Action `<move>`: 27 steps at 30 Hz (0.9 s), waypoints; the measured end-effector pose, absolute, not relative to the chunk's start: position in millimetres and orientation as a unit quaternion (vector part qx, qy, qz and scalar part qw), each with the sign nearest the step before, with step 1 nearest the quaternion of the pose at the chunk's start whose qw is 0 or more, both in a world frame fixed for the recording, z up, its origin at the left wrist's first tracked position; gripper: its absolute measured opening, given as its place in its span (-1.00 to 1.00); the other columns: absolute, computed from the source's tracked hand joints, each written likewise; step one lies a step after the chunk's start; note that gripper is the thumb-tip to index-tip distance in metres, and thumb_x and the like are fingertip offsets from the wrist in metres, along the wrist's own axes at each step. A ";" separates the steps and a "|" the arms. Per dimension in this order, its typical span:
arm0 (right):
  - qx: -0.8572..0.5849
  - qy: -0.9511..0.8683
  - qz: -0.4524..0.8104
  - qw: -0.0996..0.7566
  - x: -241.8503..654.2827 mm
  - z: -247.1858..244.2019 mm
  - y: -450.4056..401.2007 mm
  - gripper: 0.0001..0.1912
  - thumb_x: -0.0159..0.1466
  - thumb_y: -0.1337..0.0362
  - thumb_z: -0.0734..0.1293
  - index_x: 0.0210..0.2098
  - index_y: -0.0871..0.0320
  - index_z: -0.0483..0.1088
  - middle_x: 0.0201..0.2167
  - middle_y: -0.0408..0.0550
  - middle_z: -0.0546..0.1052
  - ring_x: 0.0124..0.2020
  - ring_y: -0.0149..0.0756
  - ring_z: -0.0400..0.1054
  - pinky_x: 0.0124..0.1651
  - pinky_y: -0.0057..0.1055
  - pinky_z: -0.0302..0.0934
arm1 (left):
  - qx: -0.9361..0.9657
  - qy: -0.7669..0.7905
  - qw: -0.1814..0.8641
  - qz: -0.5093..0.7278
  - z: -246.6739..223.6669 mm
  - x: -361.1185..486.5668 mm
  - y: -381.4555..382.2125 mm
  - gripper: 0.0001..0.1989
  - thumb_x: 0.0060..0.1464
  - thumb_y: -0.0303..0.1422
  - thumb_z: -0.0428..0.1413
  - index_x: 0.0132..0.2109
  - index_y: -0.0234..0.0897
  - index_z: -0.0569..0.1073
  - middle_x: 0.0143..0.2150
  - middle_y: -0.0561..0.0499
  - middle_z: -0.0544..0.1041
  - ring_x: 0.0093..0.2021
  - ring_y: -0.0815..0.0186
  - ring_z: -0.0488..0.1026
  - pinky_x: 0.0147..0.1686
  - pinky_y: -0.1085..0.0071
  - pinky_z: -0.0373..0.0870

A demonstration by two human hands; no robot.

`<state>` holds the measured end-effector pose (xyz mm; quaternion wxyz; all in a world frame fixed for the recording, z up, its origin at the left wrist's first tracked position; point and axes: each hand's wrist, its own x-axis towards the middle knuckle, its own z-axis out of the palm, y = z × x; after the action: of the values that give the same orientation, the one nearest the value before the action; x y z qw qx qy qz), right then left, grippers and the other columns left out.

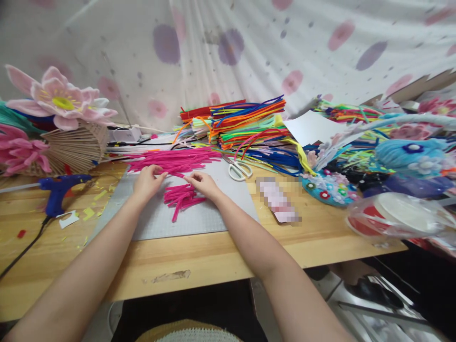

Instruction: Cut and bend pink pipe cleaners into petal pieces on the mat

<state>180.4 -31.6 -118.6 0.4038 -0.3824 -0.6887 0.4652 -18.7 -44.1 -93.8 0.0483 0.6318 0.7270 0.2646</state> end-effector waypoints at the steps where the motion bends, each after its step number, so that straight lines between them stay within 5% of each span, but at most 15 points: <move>1: -0.393 -0.674 0.466 0.418 181.6 -119.8 -30.7 -0.64 0.10 -0.01 0.23 -0.54 0.18 0.26 -0.65 -0.26 0.23 -0.61 -0.53 0.03 -0.52 -0.54 -0.07 | 0.643 0.727 0.030 0.240 -92.6 -15.0 -40.0 -0.72 -0.01 -0.20 0.04 -0.17 -0.23 0.42 -0.18 -0.10 0.45 -0.22 0.23 0.39 -0.33 0.40 0.20; 8: -0.451 -0.649 0.371 0.487 188.7 -128.2 -20.4 -0.73 0.13 0.05 0.22 -0.42 0.15 0.25 -0.57 -0.22 0.27 -0.51 -0.45 0.14 -0.39 -0.49 0.05 | 0.658 0.729 -0.052 0.182 -79.4 -2.4 -29.0 -0.78 0.09 -0.33 -0.08 -0.21 -0.23 0.43 -0.16 -0.12 0.41 -0.20 0.18 0.38 -0.38 0.38 0.19; 14: -0.490 -0.746 0.090 0.441 190.8 -107.7 -26.3 -0.57 0.18 0.23 0.21 0.04 0.16 0.20 -0.29 -0.02 0.39 -0.25 -0.27 0.23 -0.16 -0.36 0.09 | 0.713 0.658 -0.104 0.219 -71.7 13.0 -47.9 -0.72 0.17 -0.33 -0.18 -0.14 -0.26 0.39 -0.12 -0.16 0.38 -0.13 0.21 0.33 -0.38 0.41 0.16; 19: -0.525 -0.768 0.041 0.364 197.2 -96.8 -23.4 -0.80 0.21 0.27 0.17 -0.30 0.17 0.41 -0.30 0.03 0.41 -0.20 -0.24 0.24 -0.18 -0.35 0.08 | 0.719 0.627 -0.073 0.292 -70.6 20.5 -60.0 -0.74 0.15 -0.29 -0.14 -0.20 -0.25 0.41 -0.16 -0.11 0.43 -0.20 0.24 0.38 -0.37 0.40 0.19; 22: -0.502 -0.728 0.168 0.436 198.2 -87.4 -20.6 -0.83 0.16 0.24 0.22 -0.47 0.18 0.37 -0.47 -0.07 0.39 -0.39 -0.36 0.23 -0.31 -0.42 0.08 | 0.680 0.613 0.063 0.397 -75.7 22.7 -65.0 -0.81 0.07 -0.29 -0.02 -0.26 -0.27 0.42 -0.27 -0.05 0.47 -0.28 0.29 0.42 -0.35 0.42 0.27; 27: -0.367 -0.601 0.537 0.464 189.2 -75.0 -26.0 -0.72 0.06 0.07 0.30 -0.51 0.17 0.23 -0.67 -0.26 0.26 -0.68 -0.55 0.01 -0.61 -0.53 -0.12 | 0.465 0.547 0.487 0.497 -86.0 38.9 -75.1 -0.80 -0.10 -0.33 0.14 -0.30 -0.36 0.41 -0.42 -0.01 0.49 -0.41 0.33 0.47 -0.47 0.44 0.40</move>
<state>189.2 -26.0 -75.0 0.4643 -0.3666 -0.6014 0.5369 38.9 -75.1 -86.0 0.4872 0.4650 0.5471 0.4971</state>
